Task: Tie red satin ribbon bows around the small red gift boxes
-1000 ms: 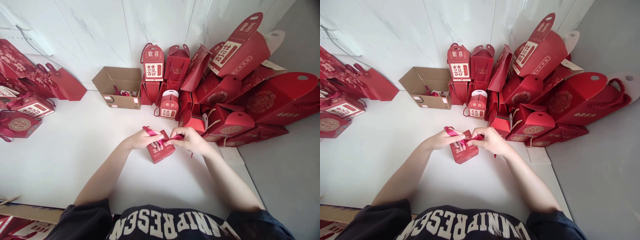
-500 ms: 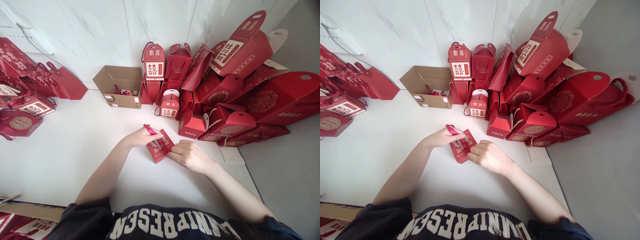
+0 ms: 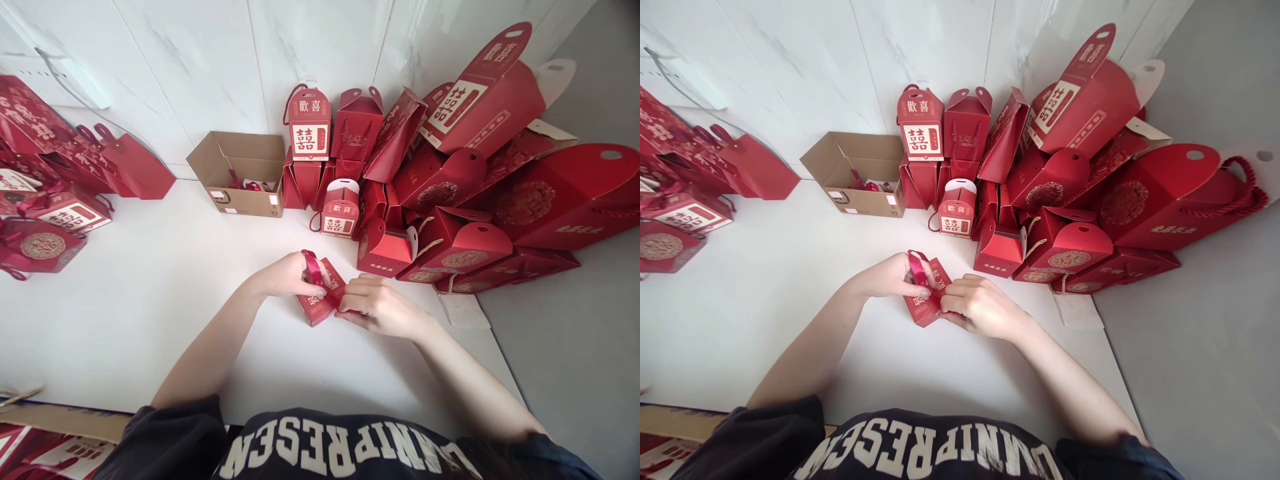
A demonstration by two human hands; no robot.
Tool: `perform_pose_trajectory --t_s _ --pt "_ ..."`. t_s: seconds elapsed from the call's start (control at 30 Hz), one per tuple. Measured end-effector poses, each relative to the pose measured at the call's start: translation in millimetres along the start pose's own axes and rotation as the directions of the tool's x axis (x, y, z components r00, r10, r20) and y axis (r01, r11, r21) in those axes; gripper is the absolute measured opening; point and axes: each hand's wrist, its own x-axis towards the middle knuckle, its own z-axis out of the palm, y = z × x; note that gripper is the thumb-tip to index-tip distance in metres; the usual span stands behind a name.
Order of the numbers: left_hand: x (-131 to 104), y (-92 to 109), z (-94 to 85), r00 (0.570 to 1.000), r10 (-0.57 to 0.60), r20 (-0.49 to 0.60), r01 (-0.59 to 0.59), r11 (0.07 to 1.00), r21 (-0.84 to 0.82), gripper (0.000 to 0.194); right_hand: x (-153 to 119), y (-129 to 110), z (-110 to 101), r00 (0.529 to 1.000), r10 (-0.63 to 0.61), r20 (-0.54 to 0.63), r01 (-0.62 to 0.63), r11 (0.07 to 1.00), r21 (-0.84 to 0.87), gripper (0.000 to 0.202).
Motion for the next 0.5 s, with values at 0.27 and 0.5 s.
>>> perform_pose_trajectory --t_s 0.27,0.5 --pt "-1.0 4.7 4.6 1.000 0.018 -0.016 -0.018 1.000 0.000 0.013 17.8 20.6 11.9 0.930 0.360 -0.079 -0.250 0.774 0.582 0.016" --pt "-5.0 9.4 5.0 1.000 -0.003 0.011 0.002 0.997 0.076 0.013 22.8 34.9 26.8 0.952 0.303 -0.042 -0.236 0.816 0.527 0.023"
